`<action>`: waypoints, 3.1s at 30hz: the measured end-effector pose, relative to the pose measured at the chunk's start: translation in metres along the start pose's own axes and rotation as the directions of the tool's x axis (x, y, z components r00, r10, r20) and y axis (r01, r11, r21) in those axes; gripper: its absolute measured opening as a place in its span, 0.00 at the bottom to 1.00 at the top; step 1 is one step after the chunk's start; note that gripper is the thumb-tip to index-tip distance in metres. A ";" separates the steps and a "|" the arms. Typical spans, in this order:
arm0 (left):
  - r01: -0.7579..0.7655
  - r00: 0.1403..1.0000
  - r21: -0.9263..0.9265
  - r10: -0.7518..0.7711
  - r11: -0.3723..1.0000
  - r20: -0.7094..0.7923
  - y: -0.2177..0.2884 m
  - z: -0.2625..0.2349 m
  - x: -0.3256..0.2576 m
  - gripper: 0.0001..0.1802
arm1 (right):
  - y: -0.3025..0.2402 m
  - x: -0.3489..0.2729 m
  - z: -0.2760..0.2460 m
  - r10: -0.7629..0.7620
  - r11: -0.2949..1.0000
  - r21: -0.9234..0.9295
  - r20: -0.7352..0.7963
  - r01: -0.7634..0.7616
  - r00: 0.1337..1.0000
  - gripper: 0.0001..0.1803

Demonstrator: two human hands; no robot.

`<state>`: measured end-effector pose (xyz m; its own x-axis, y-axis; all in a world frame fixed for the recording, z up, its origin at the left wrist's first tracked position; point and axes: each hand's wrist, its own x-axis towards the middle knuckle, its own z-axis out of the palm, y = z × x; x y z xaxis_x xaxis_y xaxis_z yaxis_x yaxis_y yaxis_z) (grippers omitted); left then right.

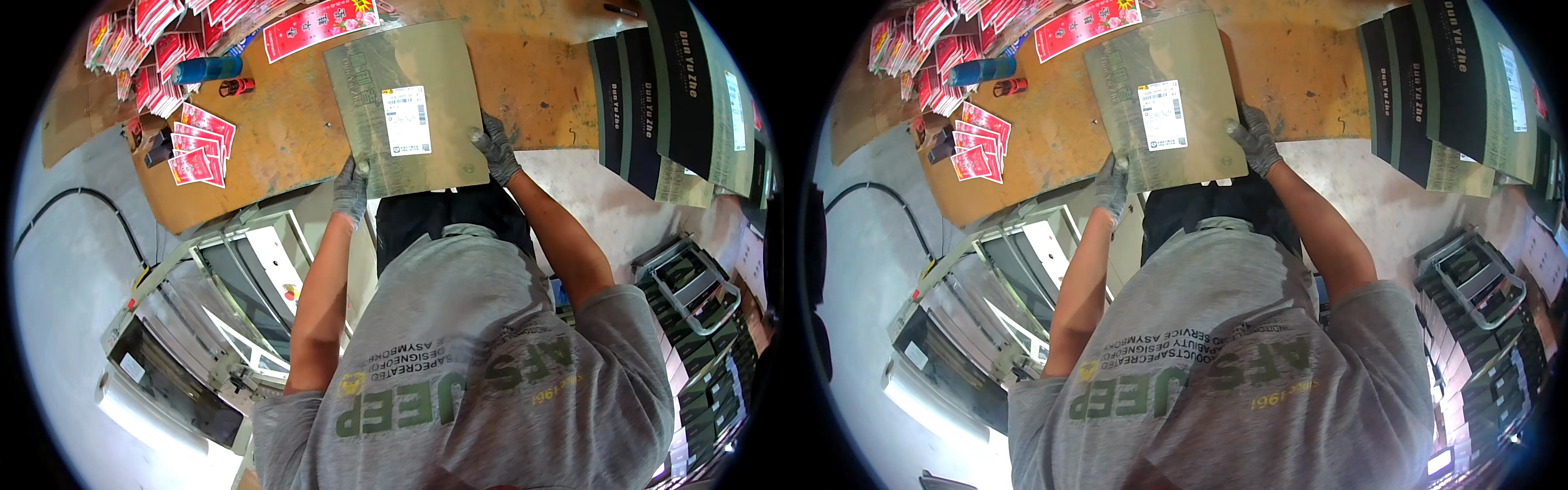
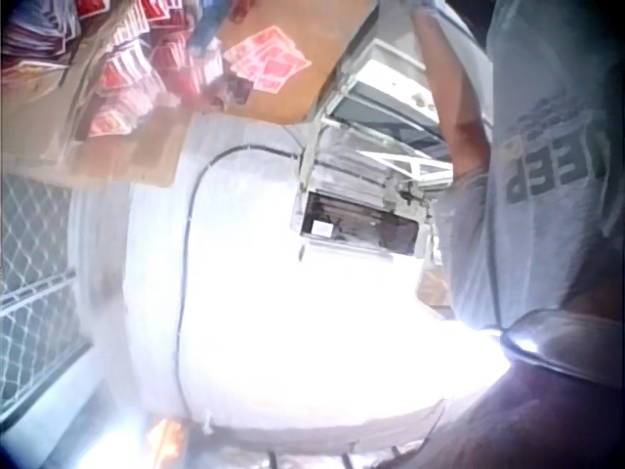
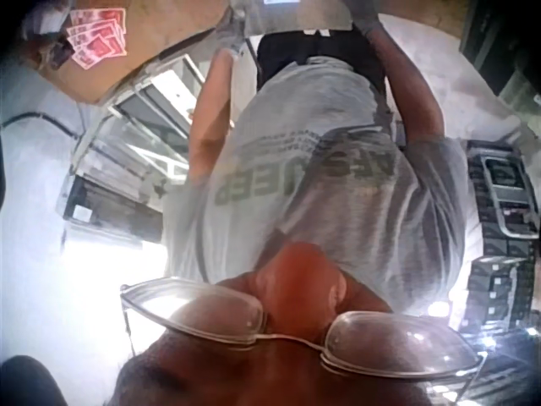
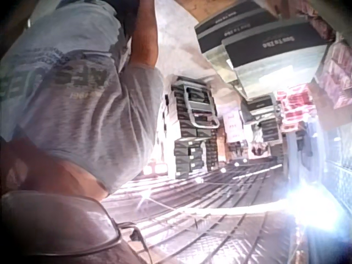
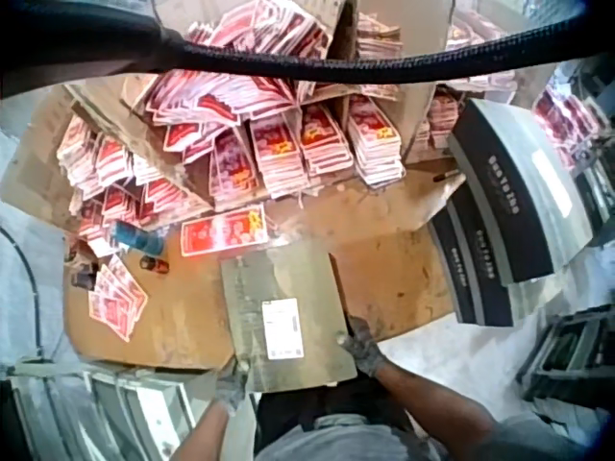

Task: The person picks up a shoebox, opens it, removes a pair of shoes to show them, puts them back in, closes the box, and places it on a stack of similar boxes.

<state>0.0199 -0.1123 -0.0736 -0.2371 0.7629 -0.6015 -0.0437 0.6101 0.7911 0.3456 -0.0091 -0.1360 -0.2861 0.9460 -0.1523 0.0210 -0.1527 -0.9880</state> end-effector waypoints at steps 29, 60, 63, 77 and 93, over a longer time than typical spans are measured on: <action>-0.201 0.944 0.094 0.167 0.975 0.286 0.004 -0.046 0.010 0.34 | -0.094 -0.021 0.052 0.459 0.702 0.580 0.076 -0.413 0.885 0.52; -0.857 0.239 0.400 0.437 -0.325 0.867 0.240 -0.110 -0.013 0.54 | -0.224 0.063 0.040 0.625 0.537 0.388 0.414 -0.749 0.662 0.43; -0.792 0.200 0.360 0.348 -0.492 0.916 0.280 -0.107 -0.020 0.52 | -0.234 0.066 0.038 0.580 0.520 0.403 0.480 -0.753 0.658 0.42; -0.864 0.098 0.299 0.446 -0.406 0.890 0.294 -0.114 -0.045 0.70 | -0.209 0.096 0.022 0.497 0.495 0.289 0.679 -0.819 0.540 0.40; -0.446 0.594 0.884 0.692 -0.141 0.410 0.289 -0.031 -0.079 0.69 | -0.138 0.053 0.077 0.224 -0.032 0.762 0.636 -0.647 0.738 0.49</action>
<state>-0.0046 -0.0032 0.2057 0.2270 0.9631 0.1445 0.9697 -0.2373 0.0583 0.2537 0.0400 -0.0057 -0.8160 0.4823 -0.3186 -0.5454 -0.8250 0.1481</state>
